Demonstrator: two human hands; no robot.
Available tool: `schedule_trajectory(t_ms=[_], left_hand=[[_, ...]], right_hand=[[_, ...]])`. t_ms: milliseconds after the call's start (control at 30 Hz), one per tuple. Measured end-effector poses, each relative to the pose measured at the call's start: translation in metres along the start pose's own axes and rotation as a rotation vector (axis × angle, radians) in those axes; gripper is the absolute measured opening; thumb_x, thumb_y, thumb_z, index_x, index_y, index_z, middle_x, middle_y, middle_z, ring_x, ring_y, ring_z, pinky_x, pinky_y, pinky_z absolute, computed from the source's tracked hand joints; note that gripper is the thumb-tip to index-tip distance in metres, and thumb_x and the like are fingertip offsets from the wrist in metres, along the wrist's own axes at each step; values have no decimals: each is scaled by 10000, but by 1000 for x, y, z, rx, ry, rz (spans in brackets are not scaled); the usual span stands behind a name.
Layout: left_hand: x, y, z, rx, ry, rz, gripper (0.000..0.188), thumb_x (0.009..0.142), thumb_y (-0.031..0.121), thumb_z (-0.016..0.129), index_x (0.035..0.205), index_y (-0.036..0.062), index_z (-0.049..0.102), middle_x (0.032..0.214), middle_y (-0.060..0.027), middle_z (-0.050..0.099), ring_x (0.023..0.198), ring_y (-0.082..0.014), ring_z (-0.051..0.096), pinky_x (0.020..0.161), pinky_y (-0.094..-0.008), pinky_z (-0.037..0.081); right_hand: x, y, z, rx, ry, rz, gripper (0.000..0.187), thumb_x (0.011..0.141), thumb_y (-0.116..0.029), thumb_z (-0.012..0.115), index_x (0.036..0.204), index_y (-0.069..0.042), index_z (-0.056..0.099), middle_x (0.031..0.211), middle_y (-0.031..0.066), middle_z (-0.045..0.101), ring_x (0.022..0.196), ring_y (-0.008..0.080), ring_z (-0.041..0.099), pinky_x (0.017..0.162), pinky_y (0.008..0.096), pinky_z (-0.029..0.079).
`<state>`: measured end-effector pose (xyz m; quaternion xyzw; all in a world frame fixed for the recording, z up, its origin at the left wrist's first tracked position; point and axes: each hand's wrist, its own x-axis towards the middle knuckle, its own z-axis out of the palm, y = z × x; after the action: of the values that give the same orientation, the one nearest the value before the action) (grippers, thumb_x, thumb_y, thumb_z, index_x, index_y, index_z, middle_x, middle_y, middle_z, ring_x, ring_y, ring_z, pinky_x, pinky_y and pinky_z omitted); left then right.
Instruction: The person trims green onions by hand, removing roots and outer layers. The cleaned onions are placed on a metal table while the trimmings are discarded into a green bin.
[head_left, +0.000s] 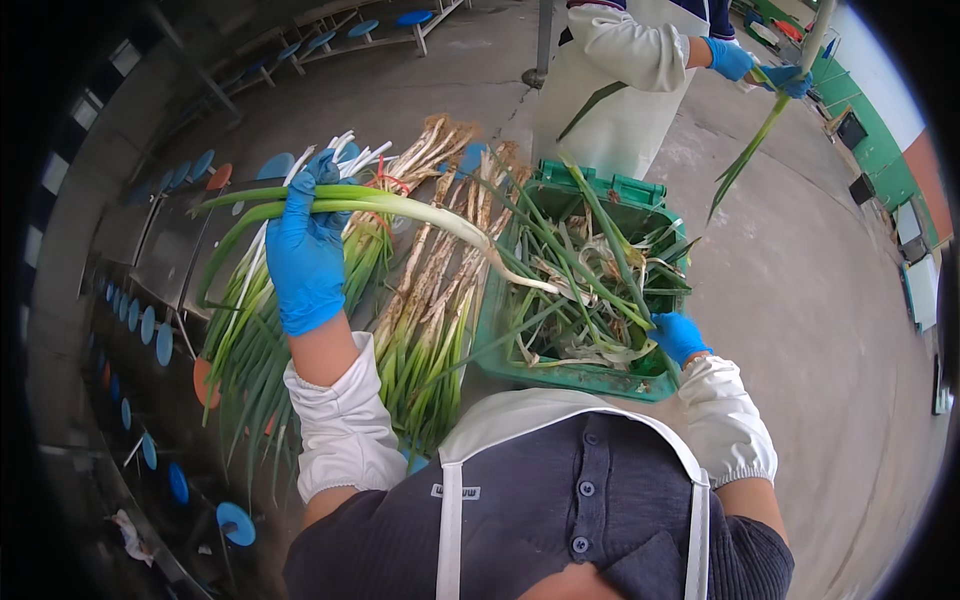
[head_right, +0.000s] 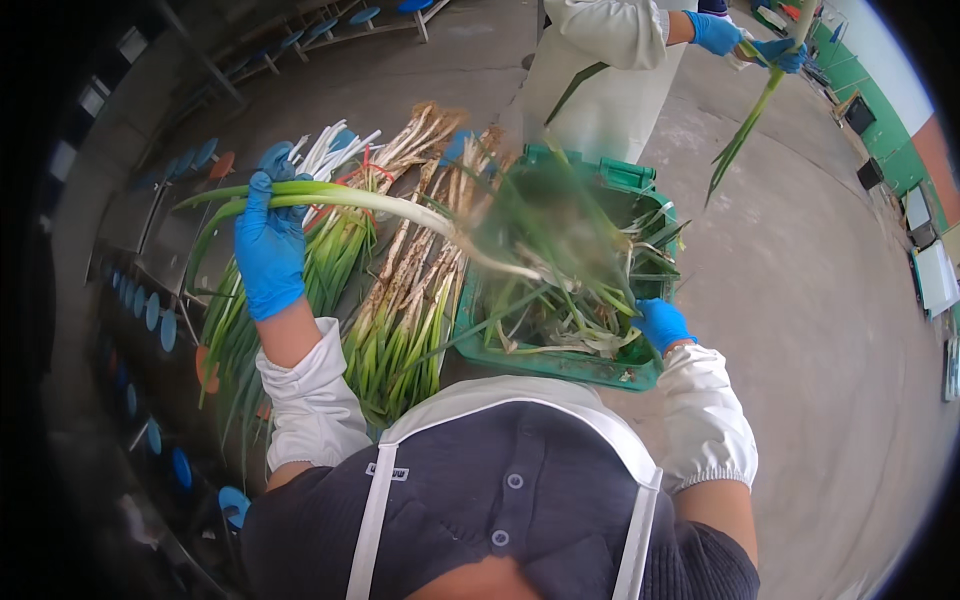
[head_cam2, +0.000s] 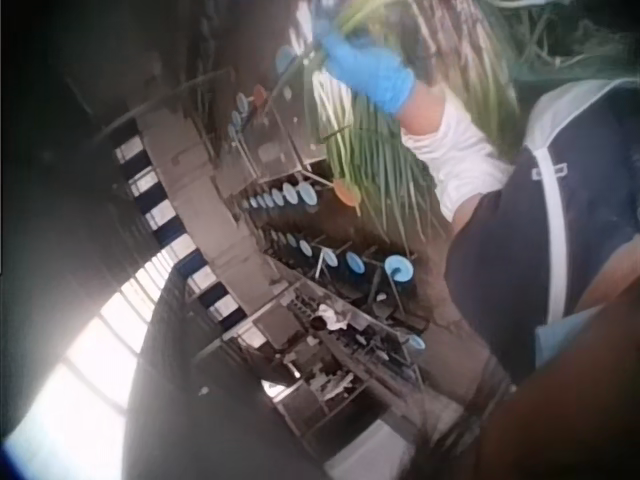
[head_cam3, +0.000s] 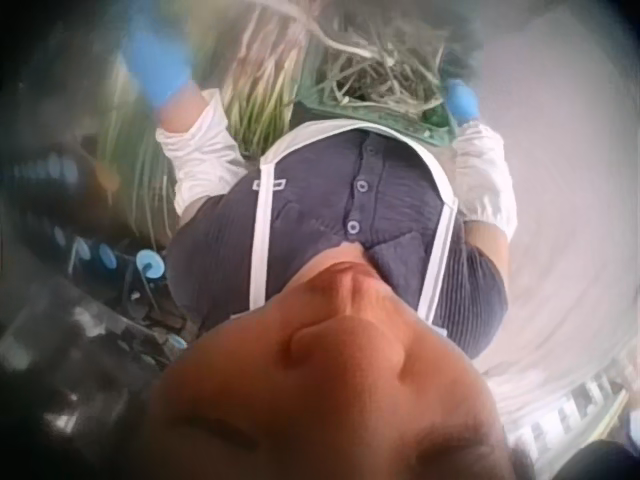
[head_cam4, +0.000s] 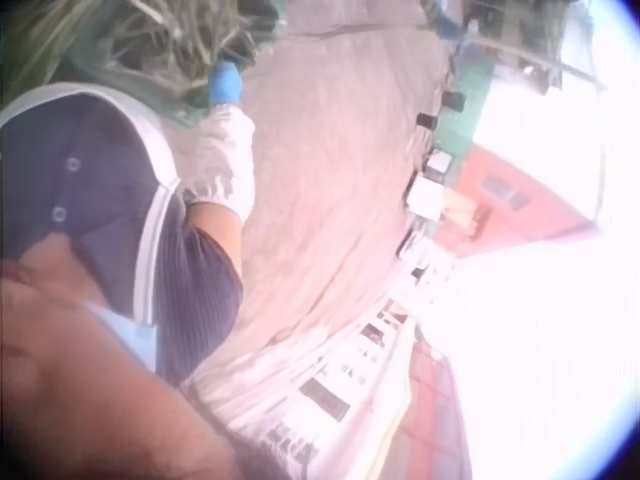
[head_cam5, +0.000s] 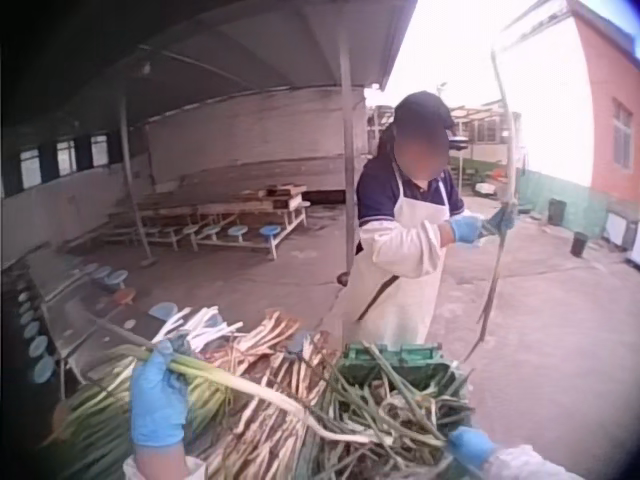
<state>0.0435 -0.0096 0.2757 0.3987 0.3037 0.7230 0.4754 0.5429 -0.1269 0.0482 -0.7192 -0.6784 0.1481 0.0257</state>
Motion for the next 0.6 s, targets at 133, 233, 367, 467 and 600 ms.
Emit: schedule_trajectory(t_ms=[133, 233, 367, 467, 600], left_hand=[[8, 11, 33, -28, -36, -34, 324, 894, 161, 619, 1128, -59, 574, 1019, -174, 658, 850, -226, 674, 693, -292, 586], [4, 14, 64, 103, -227, -89, 321, 886, 189, 632, 1072, -71, 610, 1001, -177, 665, 846, -221, 677, 735, -315, 583], [-2, 22, 134, 305, -538, -100, 343, 900, 190, 612, 1131, -63, 584, 1068, -176, 639, 907, -214, 652, 778, -338, 568], [-1, 10, 173, 143, -783, -119, 379, 879, 208, 647, 1191, 4, 580, 1118, -118, 637, 992, -184, 616, 863, -310, 510], [-1, -54, 161, 267, -837, -295, 416, 862, 175, 667, 1224, 4, 553, 1106, -88, 635, 1005, -163, 597, 894, -310, 480]], right_hand=[[27, -35, -8, 331, 43, -111, 391, 839, -296, 643, 1177, -102, 609, 979, 194, 648, 876, 357, 632, 761, 422, 504], [38, -145, -76, 631, 116, -319, 534, 824, -238, 680, 1306, -89, 501, 1083, 148, 630, 926, 268, 606, 792, 349, 490], [46, -237, -116, 927, 184, -527, 512, 823, -169, 720, 1269, -19, 517, 1080, 73, 618, 869, 127, 552, 767, 264, 471], [38, -238, -157, 1131, 101, -295, 262, 879, -201, 657, 1066, -18, 645, 887, 30, 637, 743, 85, 544, 666, 226, 458], [22, -194, -190, 1243, 211, -283, 317, 947, -288, 534, 1097, -30, 639, 886, 53, 657, 720, 79, 565, 599, 188, 433]])
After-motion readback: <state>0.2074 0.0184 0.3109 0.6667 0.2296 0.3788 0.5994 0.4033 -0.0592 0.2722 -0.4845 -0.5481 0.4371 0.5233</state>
